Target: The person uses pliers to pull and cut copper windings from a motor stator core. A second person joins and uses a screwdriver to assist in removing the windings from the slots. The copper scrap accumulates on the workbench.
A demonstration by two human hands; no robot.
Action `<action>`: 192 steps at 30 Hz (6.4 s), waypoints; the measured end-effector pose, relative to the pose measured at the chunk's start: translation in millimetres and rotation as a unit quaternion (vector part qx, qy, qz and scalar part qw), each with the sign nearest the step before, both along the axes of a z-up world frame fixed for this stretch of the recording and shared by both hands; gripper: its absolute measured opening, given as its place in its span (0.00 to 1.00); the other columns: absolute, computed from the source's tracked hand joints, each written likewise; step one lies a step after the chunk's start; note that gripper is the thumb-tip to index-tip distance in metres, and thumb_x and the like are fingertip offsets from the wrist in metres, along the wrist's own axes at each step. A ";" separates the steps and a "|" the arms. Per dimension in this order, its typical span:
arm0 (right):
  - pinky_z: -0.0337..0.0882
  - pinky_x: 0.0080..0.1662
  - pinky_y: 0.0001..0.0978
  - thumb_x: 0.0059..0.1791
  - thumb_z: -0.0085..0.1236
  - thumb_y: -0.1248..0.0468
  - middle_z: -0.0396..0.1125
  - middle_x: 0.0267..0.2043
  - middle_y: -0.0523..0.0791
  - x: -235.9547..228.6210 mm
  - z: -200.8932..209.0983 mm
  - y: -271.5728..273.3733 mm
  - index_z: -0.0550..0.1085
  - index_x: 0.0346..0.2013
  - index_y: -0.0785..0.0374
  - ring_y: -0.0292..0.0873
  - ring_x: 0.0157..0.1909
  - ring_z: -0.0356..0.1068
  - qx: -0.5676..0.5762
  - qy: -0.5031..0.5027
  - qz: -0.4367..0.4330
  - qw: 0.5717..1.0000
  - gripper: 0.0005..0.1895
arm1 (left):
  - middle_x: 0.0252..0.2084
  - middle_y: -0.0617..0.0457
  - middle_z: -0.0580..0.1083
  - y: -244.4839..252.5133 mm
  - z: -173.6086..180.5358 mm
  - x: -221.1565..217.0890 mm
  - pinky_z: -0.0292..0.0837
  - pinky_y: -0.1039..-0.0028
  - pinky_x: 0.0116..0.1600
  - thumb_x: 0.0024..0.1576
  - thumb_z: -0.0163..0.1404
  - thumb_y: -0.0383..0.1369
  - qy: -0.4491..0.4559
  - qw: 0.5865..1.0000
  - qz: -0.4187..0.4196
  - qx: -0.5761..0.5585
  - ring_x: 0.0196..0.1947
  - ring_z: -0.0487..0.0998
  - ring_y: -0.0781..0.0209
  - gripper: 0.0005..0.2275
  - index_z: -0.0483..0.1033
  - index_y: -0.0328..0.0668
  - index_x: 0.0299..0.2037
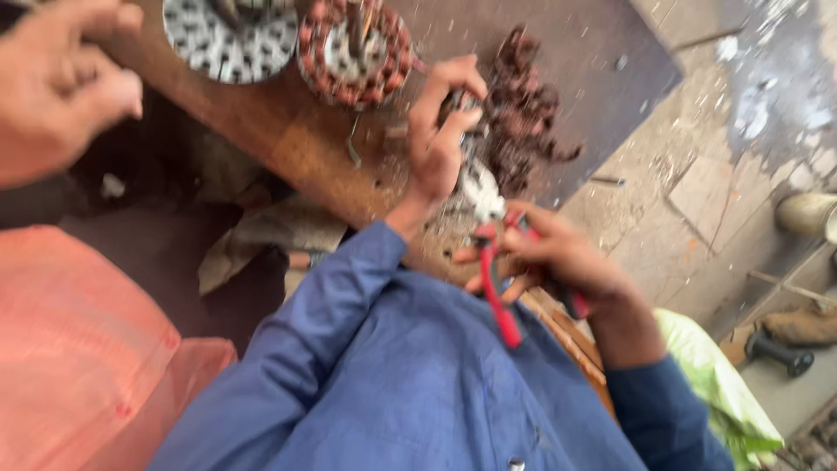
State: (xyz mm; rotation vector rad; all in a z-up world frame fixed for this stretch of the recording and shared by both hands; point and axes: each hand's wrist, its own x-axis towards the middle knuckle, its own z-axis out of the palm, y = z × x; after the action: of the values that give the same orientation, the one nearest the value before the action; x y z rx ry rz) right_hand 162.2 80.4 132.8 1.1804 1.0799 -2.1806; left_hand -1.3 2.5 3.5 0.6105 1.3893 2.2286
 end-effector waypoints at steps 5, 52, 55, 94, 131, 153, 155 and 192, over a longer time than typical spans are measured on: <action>0.79 0.29 0.35 0.53 0.45 0.66 0.75 0.49 0.60 -0.4 -9.1 -4.3 0.53 0.65 0.65 0.55 0.38 0.80 0.092 -0.017 0.054 0.994 0.26 | 0.45 0.48 0.72 6.2 -4.2 1.3 0.60 0.63 0.76 0.53 0.43 0.21 -0.006 1.000 0.003 0.000 0.66 0.69 0.51 0.05 0.69 0.35 0.38; 0.74 0.37 0.38 0.46 0.60 0.64 0.69 0.40 0.46 29.0 -78.7 -30.7 0.69 0.52 0.65 0.43 0.34 0.69 0.030 -0.020 -0.067 0.997 0.21 | 0.44 0.49 0.71 7.7 4.0 3.5 0.63 0.69 0.69 0.53 0.43 0.21 0.008 0.995 0.101 0.003 0.52 0.73 0.56 0.03 0.67 0.35 0.35; 0.70 0.40 0.37 0.49 0.61 0.63 0.66 0.40 0.48 39.7 -80.1 -33.6 0.67 0.50 0.71 0.43 0.38 0.66 -0.142 0.078 -0.162 0.973 0.20 | 0.46 0.49 0.73 5.1 -2.0 12.7 0.63 0.66 0.72 0.53 0.43 0.21 0.021 0.996 0.086 -0.020 0.62 0.73 0.53 0.03 0.67 0.35 0.34; 0.69 0.57 0.37 0.49 0.46 0.71 0.69 0.61 0.48 46.0 -98.9 -6.6 0.65 0.64 0.63 0.44 0.61 0.69 0.258 -0.015 -0.116 0.959 0.26 | 0.40 0.54 0.73 16.2 5.1 15.1 0.63 0.62 0.69 0.53 0.42 0.24 0.057 0.970 0.224 -0.082 0.57 0.72 0.55 0.04 0.65 0.44 0.29; 0.74 0.38 0.29 0.57 0.46 0.59 0.74 0.51 0.62 -0.1 -19.8 41.5 0.64 0.64 0.81 0.49 0.45 0.77 -0.090 0.045 0.121 0.988 0.28 | 0.41 0.50 0.73 -1.8 -4.7 0.5 0.61 0.63 0.70 0.50 0.43 0.21 0.046 0.998 0.047 -0.013 0.65 0.68 0.51 0.07 0.74 0.39 0.33; 0.73 0.33 0.29 0.56 0.45 0.56 0.75 0.38 0.52 -2.4 -37.6 -3.1 0.70 0.57 0.73 0.45 0.37 0.78 0.044 -0.026 0.040 0.998 0.23 | 0.36 0.49 0.69 9.1 -1.8 -8.9 0.62 0.67 0.61 0.49 0.44 0.22 0.027 0.994 0.104 0.014 0.52 0.71 0.54 0.02 0.66 0.37 0.28; 0.74 0.32 0.29 0.55 0.48 0.58 0.76 0.36 0.52 -5.6 -38.8 -5.5 0.73 0.56 0.72 0.44 0.36 0.77 0.225 -0.053 0.155 0.960 0.22 | 0.35 0.50 0.69 9.1 0.0 -10.5 0.62 0.67 0.61 0.49 0.44 0.22 0.048 0.993 0.105 -0.003 0.53 0.71 0.53 0.02 0.65 0.37 0.27; 0.62 0.23 0.23 0.59 0.46 0.57 0.69 0.35 0.53 22.2 -86.3 -6.9 0.67 0.54 0.72 0.48 0.35 0.73 -0.164 0.113 -0.144 0.969 0.19 | 0.35 0.54 0.70 15.1 -7.4 1.7 0.54 0.66 0.65 0.52 0.41 0.23 0.137 0.973 0.161 -0.091 0.57 0.71 0.57 0.05 0.65 0.44 0.27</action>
State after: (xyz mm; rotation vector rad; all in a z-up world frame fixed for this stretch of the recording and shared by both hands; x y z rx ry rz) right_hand 184.3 73.4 46.5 1.0055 0.6198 -2.6440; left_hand 0.4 17.7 -3.9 0.6880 1.9306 2.2844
